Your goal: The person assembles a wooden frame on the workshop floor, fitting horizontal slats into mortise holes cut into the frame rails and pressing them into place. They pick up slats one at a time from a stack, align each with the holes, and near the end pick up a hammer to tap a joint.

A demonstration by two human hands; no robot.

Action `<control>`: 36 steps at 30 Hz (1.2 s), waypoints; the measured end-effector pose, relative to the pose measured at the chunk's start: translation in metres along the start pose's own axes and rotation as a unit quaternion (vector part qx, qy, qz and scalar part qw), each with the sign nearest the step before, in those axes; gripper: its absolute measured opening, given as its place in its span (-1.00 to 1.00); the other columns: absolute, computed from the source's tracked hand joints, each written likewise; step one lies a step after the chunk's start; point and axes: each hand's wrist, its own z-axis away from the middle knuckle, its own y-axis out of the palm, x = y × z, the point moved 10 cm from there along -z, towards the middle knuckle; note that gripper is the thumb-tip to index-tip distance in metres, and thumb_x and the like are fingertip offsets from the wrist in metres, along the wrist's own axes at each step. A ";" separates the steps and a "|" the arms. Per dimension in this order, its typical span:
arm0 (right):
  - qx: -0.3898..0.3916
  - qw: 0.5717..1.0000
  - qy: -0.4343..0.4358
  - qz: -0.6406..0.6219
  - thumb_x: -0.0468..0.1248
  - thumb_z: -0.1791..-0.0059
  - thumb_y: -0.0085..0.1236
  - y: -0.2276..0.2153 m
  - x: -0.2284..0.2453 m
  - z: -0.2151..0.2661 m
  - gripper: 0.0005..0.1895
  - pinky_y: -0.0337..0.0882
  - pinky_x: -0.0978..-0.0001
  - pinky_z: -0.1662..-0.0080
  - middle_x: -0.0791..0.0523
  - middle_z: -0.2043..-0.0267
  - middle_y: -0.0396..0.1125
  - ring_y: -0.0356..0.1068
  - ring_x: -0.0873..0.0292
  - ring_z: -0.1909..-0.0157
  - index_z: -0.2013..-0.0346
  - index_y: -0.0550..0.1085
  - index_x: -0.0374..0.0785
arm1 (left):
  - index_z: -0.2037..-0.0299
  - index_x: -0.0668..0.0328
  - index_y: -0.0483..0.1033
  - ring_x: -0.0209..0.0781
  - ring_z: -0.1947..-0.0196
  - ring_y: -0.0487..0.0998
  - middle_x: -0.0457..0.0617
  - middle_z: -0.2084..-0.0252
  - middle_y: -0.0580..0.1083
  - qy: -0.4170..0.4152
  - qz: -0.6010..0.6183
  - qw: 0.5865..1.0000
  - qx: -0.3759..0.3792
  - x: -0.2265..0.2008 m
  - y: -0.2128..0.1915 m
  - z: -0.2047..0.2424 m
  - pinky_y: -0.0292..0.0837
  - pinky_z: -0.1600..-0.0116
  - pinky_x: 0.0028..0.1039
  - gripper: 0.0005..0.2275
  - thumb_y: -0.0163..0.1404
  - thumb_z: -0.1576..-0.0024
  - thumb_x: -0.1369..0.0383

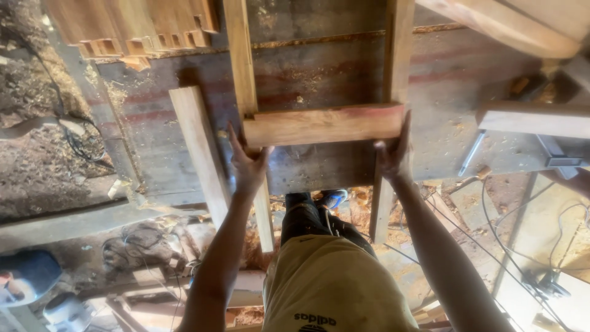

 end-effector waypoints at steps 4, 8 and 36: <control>0.022 0.996 -0.037 -0.078 -0.12 0.02 0.14 0.007 0.002 0.006 -0.12 0.40 -0.04 0.00 -0.14 0.01 0.36 0.41 -0.17 0.04 -0.50 0.03 -0.34 | -0.36 0.50 0.18 0.40 -0.09 0.49 0.52 -0.18 0.39 0.005 -0.053 0.998 0.034 0.022 0.012 0.009 0.50 -0.06 0.01 -0.23 0.29 -0.01 0.25; 0.053 0.997 0.034 -0.035 -0.24 -0.01 0.24 -0.002 0.024 0.009 -0.17 0.28 -0.37 -0.05 -0.25 -0.06 0.25 0.29 -0.45 -0.10 -0.47 0.04 -0.27 | -0.38 0.60 0.07 0.47 -0.15 0.43 0.61 -0.22 0.32 0.061 -0.067 0.995 0.040 -0.004 0.006 0.009 0.42 -0.17 0.08 -0.27 0.19 -0.04 0.45; 0.094 0.993 0.057 -0.047 -0.24 -0.04 0.05 -0.023 -0.025 0.173 -0.24 0.51 -0.19 0.15 -0.36 0.07 0.36 0.43 -0.43 0.10 -0.53 0.07 -0.10 | -0.36 0.16 0.32 0.34 0.08 0.60 0.37 0.01 0.55 -0.055 -0.107 0.993 -0.005 -0.016 -0.047 0.124 0.65 0.10 -0.04 -0.46 0.12 -0.14 0.34</control>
